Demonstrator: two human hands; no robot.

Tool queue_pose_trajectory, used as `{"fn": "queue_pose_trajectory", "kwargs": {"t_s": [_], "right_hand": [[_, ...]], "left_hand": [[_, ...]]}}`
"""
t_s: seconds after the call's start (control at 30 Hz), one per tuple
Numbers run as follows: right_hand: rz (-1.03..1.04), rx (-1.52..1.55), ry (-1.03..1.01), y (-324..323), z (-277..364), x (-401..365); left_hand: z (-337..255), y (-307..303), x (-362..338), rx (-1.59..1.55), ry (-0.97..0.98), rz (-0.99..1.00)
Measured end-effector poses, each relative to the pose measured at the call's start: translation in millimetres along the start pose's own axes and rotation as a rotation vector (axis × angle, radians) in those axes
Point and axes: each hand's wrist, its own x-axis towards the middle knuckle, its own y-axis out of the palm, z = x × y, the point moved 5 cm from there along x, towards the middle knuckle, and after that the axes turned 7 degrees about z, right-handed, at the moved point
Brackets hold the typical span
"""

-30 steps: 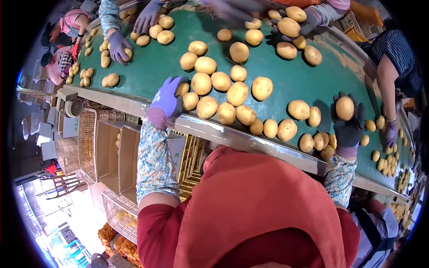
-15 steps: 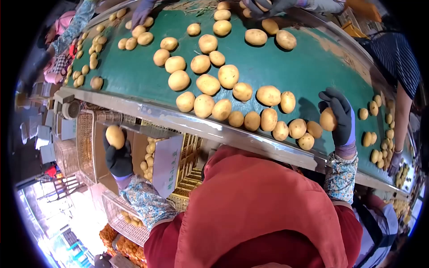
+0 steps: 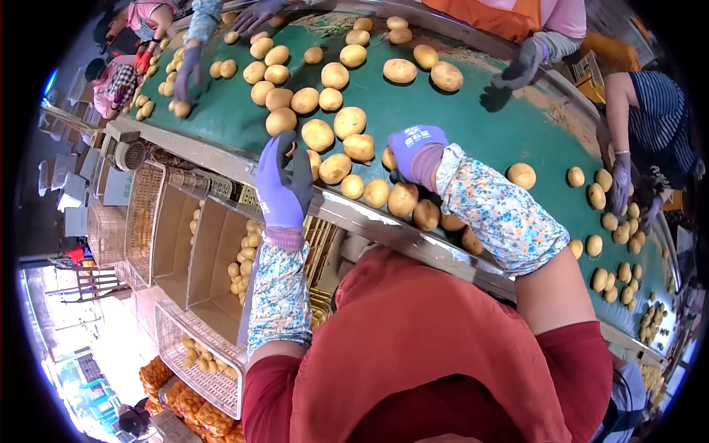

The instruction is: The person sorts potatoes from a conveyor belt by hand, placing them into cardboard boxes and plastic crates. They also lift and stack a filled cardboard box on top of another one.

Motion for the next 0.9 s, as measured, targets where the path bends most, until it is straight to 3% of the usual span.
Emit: {"fn": "queue_pose_trajectory", "kwargs": {"t_s": [0.03,0.13,0.2,0.27,0.37,0.4,0.47,0.53,0.57,0.6,0.67,0.73,0.8,0.87,0.9], "right_hand": [[0.019,-0.015,-0.025,5,-2,-1],[-0.199,0.124,-0.204,9,-29,-34],[0.145,0.644,-0.072,-15,-47,-89],[0.034,1.103,-0.332,13,-83,-115],[-0.080,1.496,-0.401,37,-121,-169],[-0.288,1.615,-0.428,54,-135,-184],[-0.316,2.019,-0.319,111,-174,-207],[-0.365,2.289,-0.427,137,-185,-234],[-0.363,2.321,-0.455,146,-184,-245],[-0.362,2.353,-0.489,154,-183,-256],[-0.357,2.338,-0.430,164,-179,-271],[-0.379,2.318,-0.358,172,-176,-281],[-0.384,2.356,-0.367,163,-164,-286],[-0.349,2.398,-0.397,158,-161,-287],[-0.348,2.383,-0.410,155,-162,-286]], "left_hand": [[1,1,1,-0.048,-0.026,-0.022],[24,-7,-8,-0.083,-0.096,-0.072],[40,-13,-12,0.007,-0.121,-0.081],[15,-9,-5,0.255,-0.121,0.040],[13,22,18,0.442,0.011,0.155],[27,37,29,0.456,-0.088,0.316],[63,55,42,0.667,-0.253,0.258],[106,57,65,0.632,-0.136,0.325],[104,52,72,0.475,-0.180,0.344],[97,51,78,0.507,-0.092,0.364],[92,53,85,0.611,-0.181,0.380],[43,54,73,0.687,-0.184,0.355],[5,51,58,0.574,0.042,0.298],[-11,50,45,0.115,0.168,0.234],[-35,44,29,-0.254,-0.017,0.263]]}}
